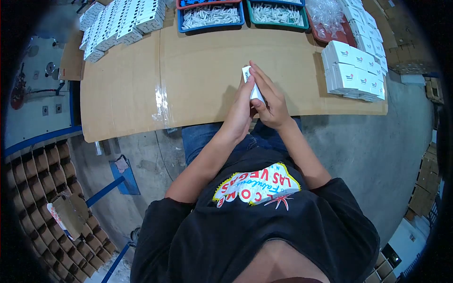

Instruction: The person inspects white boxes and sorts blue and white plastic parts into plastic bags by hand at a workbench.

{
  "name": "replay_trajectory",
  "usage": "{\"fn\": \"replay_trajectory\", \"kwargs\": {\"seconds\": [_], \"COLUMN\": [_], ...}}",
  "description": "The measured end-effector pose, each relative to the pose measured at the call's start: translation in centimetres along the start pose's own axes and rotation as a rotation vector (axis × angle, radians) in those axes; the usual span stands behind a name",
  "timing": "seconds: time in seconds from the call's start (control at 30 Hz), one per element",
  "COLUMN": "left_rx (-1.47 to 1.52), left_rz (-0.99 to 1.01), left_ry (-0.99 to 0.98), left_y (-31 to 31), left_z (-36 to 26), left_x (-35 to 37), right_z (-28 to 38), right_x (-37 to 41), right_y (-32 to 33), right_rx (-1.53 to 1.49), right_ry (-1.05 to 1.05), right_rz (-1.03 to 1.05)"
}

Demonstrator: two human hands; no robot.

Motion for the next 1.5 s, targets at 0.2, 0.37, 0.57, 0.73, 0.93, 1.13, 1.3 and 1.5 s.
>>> {"fn": "replay_trajectory", "kwargs": {"seconds": [0.2, 0.37, 0.57, 0.73, 0.93, 1.13, 1.3, 1.5], "left_rx": [-0.096, -0.150, -0.112, -0.149, -0.122, -0.146, -0.123, -0.129], "left_rz": [-0.027, 0.018, -0.095, -0.073, -0.088, -0.122, -0.153, -0.142], "left_ry": [-0.127, -0.181, -0.198, -0.178, -0.176, -0.172, -0.151, -0.195], "left_y": [-1.0, -0.3, -0.6, 0.2, 0.0, 0.5, 0.6, 0.6], "left_z": [-0.6, 0.3, -0.5, 0.6, 0.7, 1.0, 1.2, 1.4], "left_x": [0.6, -0.3, 0.5, -0.6, -0.4, -0.7, -0.8, -1.1], "right_z": [0.5, 0.3, -0.2, -0.3, -0.3, -0.6, -0.9, -0.9], "right_x": [0.3, 0.9, 1.1, 1.1, 1.3, 1.6, 1.8, 1.6], "right_y": [0.2, 0.1, -0.2, -0.2, -0.2, -0.3, -0.5, -0.5], "right_rx": [0.022, 0.001, -0.008, 0.002, 0.021, 0.022, 0.031, 0.026], "right_ry": [0.086, 0.047, 0.026, 0.017, 0.005, -0.020, -0.024, -0.006], "right_rz": [-0.045, -0.070, -0.056, -0.068, -0.075, -0.069, -0.062, -0.079]}}
Point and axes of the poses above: each hand's wrist, its own x-axis away from the middle knuckle, its own y-axis out of the back of the hand, z = x × y, the point moved 6 cm from there along -x, towards the middle knuckle, and after that the axes turned 11 degrees about -z, right-handed, at the moved point
